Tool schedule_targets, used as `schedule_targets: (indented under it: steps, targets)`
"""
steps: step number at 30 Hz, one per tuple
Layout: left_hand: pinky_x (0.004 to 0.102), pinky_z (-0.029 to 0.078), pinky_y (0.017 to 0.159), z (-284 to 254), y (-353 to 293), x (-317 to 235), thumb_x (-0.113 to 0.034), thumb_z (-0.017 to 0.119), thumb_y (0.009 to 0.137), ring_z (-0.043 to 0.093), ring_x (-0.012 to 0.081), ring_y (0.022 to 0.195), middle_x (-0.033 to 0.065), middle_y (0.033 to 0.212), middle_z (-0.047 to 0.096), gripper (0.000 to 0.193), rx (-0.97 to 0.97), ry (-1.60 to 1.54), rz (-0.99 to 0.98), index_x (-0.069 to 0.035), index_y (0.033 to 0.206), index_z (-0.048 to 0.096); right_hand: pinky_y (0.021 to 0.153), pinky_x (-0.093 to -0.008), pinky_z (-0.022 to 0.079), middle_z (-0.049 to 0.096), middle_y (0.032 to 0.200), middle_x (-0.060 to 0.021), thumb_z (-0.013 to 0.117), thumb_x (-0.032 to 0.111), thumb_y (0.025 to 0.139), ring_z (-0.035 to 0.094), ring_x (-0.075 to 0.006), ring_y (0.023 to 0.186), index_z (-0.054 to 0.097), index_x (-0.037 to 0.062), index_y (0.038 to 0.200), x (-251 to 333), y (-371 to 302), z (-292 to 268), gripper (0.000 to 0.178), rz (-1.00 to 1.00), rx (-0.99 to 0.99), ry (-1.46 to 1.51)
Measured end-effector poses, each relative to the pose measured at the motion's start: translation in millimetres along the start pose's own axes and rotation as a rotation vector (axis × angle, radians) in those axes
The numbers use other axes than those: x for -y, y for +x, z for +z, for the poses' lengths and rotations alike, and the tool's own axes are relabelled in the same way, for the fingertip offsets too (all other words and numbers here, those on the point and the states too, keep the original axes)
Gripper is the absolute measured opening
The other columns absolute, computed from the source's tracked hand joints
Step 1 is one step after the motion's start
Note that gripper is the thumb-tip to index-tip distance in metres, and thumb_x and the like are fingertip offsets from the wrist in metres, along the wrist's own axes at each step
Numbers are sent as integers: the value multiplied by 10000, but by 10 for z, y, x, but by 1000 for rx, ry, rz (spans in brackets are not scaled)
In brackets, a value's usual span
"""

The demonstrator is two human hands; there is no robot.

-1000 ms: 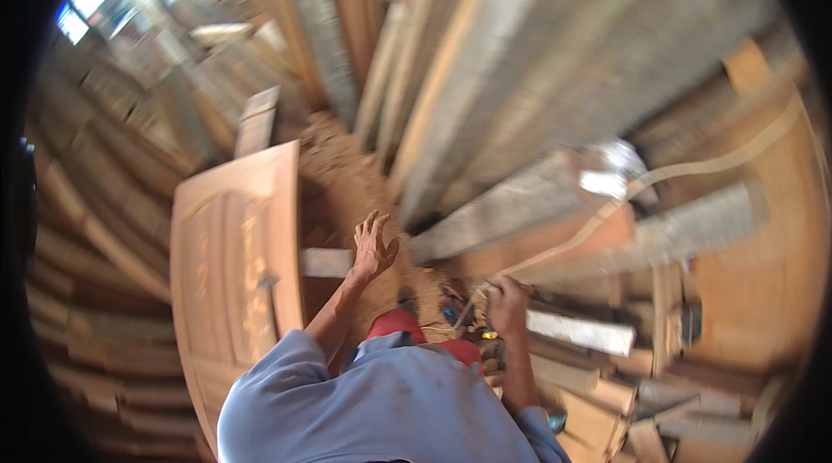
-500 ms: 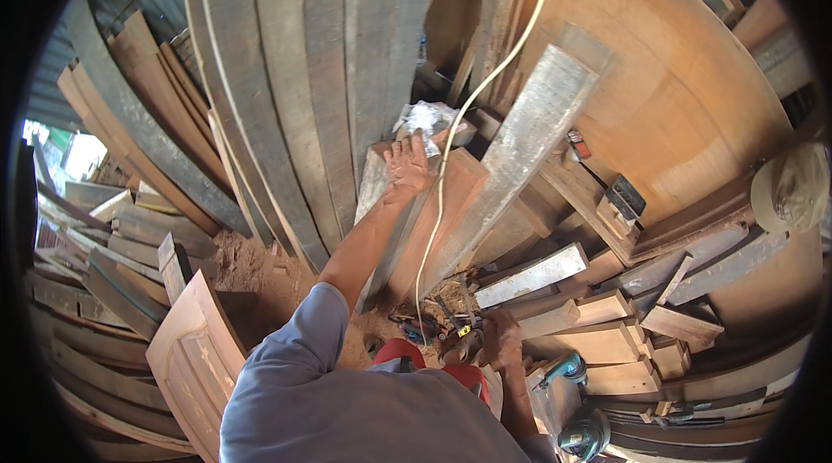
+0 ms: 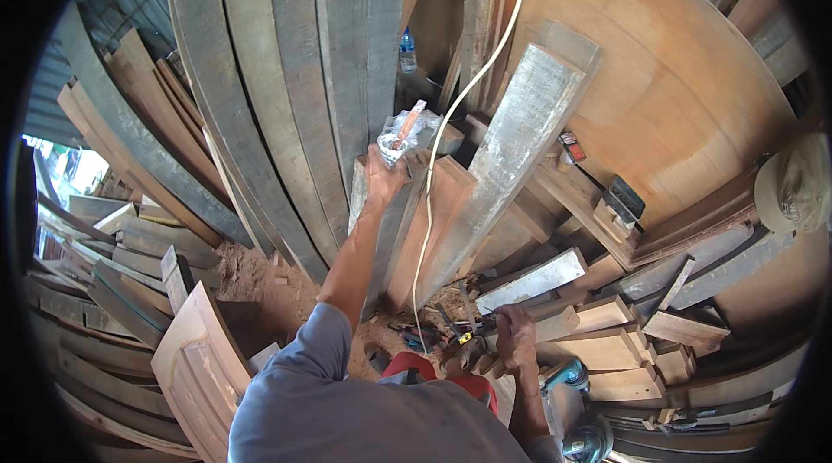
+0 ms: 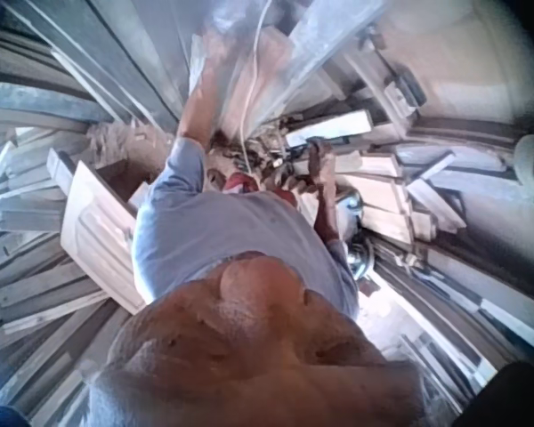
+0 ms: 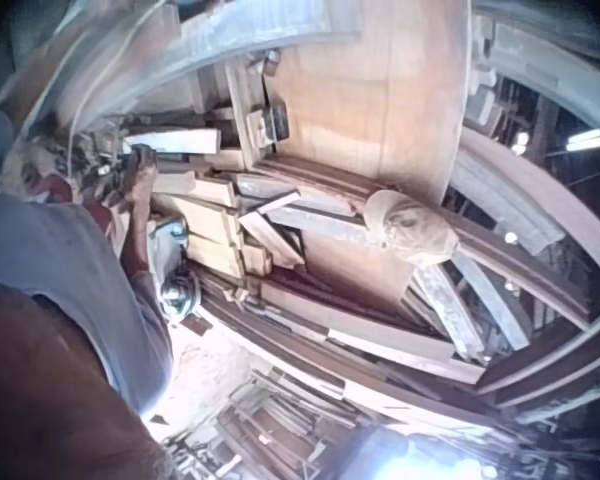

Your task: The person assembles a wooden door by hammering nails into its frame and panels. They use a hammer and a small block of wood as a buffer to drive the nails in. The person also handles a container of nails and a small jar of white substance.

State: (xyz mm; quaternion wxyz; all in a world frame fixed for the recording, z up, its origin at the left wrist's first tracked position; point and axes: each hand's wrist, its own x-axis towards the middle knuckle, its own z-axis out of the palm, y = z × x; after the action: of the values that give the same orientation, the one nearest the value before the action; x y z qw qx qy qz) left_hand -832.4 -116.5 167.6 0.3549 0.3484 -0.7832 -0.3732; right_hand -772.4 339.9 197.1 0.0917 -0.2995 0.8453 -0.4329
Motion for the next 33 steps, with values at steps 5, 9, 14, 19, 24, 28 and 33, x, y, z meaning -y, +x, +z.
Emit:
schedule_targets:
  steps: [5,9,14,19,24,28,33]
  targets:
    - [424,538,969,-486,-425,-173,-105,779,866,691,345,1079,210,1155,675,498,-98,-161,292,0,1277,517,795,-416,526,683,936,-157,646,-61,931,657,-328,850,694,22,1054,764,335,-25,156,-148,-80,68]
    - [389,529,983,-995,-1046,-577,-87,805,856,664,259,1111,156,1204,628,540,-50,-292,218,13,1294,504,817,-397,538,701,966,-153,661,-63,932,679,-316,895,707,11,1057,1344,459,-156,153,-304,-105,87]
    - [360,512,996,-1309,-1689,-556,-38,868,800,637,231,1126,129,1228,596,657,-36,-318,338,-7,1322,469,842,-404,528,684,962,-175,649,-20,959,676,-324,896,696,-9,1084,1887,541,-195,134,-294,-150,55]
    - [422,543,932,-1509,-1913,-510,-47,901,757,680,344,1043,145,1197,654,618,-3,-425,413,-37,1268,553,794,-418,542,694,967,-183,650,-20,960,686,-336,862,691,-20,1091,2217,528,195,137,-385,-82,113]
    - [417,535,916,-1673,-2007,-430,-34,893,741,668,318,1051,152,1178,660,600,14,-434,335,-39,1240,560,774,-447,555,696,962,-210,670,-14,956,700,-365,851,701,-42,1113,2522,525,425,163,-559,53,177]
    - [396,524,950,-1840,-1983,-400,-33,897,752,660,273,1085,150,1189,646,614,1,-395,415,-29,1240,524,772,-440,567,695,966,-204,689,-21,945,703,-363,858,728,-22,1100,2625,558,376,160,-571,109,140]
    - [417,529,939,-2051,-1908,-505,-105,962,671,653,320,1113,159,1171,653,666,-94,-273,551,-66,1199,558,801,-452,558,677,987,-173,710,-61,868,682,-366,898,739,1,1103,2608,577,148,244,-544,164,-83]
